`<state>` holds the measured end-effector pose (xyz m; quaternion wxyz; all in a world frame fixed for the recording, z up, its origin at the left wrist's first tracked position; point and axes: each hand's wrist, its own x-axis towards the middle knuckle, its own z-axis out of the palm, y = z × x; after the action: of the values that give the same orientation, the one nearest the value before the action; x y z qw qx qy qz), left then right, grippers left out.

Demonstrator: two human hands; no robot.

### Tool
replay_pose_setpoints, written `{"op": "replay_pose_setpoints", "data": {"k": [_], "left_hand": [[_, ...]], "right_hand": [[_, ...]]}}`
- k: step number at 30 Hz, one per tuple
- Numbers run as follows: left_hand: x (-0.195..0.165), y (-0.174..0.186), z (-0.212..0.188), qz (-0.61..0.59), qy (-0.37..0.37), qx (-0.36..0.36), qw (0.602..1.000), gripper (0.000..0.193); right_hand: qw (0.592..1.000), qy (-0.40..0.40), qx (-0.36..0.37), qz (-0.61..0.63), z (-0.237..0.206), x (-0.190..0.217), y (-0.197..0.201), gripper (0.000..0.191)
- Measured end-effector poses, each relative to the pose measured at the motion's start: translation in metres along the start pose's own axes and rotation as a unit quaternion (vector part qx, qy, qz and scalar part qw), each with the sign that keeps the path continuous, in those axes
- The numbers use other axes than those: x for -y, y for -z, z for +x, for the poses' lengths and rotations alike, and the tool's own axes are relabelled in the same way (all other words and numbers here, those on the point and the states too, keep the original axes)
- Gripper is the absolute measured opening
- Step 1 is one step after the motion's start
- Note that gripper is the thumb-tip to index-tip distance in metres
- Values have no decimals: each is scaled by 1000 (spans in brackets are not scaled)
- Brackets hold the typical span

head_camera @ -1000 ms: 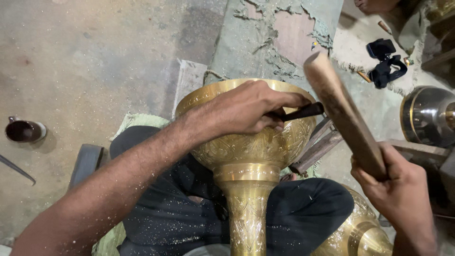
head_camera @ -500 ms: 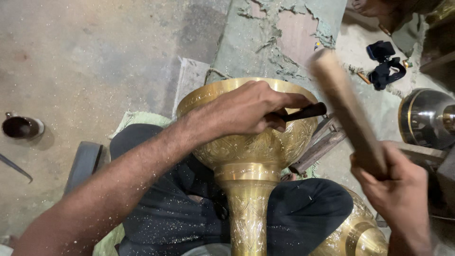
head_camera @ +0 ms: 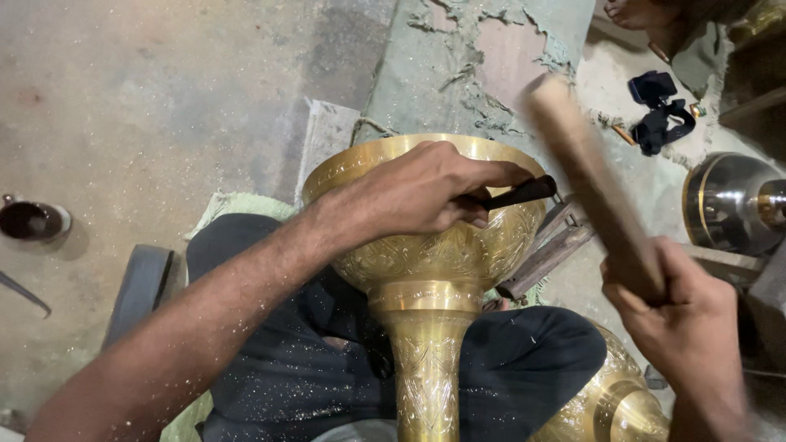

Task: The person sits on the floor and uses a chisel and wooden mallet to engrave decorative patterns on a brass vessel. They periodically sharpen the chisel on a sharpening stone and continue engraving the curved surface of the vessel.

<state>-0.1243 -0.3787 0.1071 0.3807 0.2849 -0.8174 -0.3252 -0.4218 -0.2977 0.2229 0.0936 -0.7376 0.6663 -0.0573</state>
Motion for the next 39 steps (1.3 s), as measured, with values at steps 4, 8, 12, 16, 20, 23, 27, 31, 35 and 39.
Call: {"op": "replay_pose_setpoints", "data": {"k": [4,8,12,16,20,23,27,31,35,39], "left_hand": [[1,2,-1,0,14,21,1000,47],[1,2,-3,-1,-8,-3,1000,47],[-1,2,-4,-1,0,-4,1000,50],[-3,3,-7,-30,-7,-17,999,54],[-3,3,-9,-14,16,11,1000,47],[-1,2,-10,-36,-4,-25,999,54],[1,2,-11,-17,0,-1,1000,49],[0,1,-12,-36,-13,-20,999,53],[-2,1,-14,-32,-14,-18,999,55],[-2,3,-17,-47,4,-12,999,55]], "right_hand": [[989,-38,-23,140,-1,6,-3,17],[992,-4,-49,115,-3,9,-5,18],[994,-82,73,16,-3,3,-2,29],[994,31,-51,89,-4,-1,-2,20],[997,10,-19,70,-7,2,-6,21],[977,0,-85,194,-9,6,-9,17],[1000,-12,22,12,-8,8,-7,25],[994,30,-52,92,-7,9,-3,18],[998,15,-26,50,-9,12,-2,23],[976,-21,-80,202,-10,10,-6,14]]}}
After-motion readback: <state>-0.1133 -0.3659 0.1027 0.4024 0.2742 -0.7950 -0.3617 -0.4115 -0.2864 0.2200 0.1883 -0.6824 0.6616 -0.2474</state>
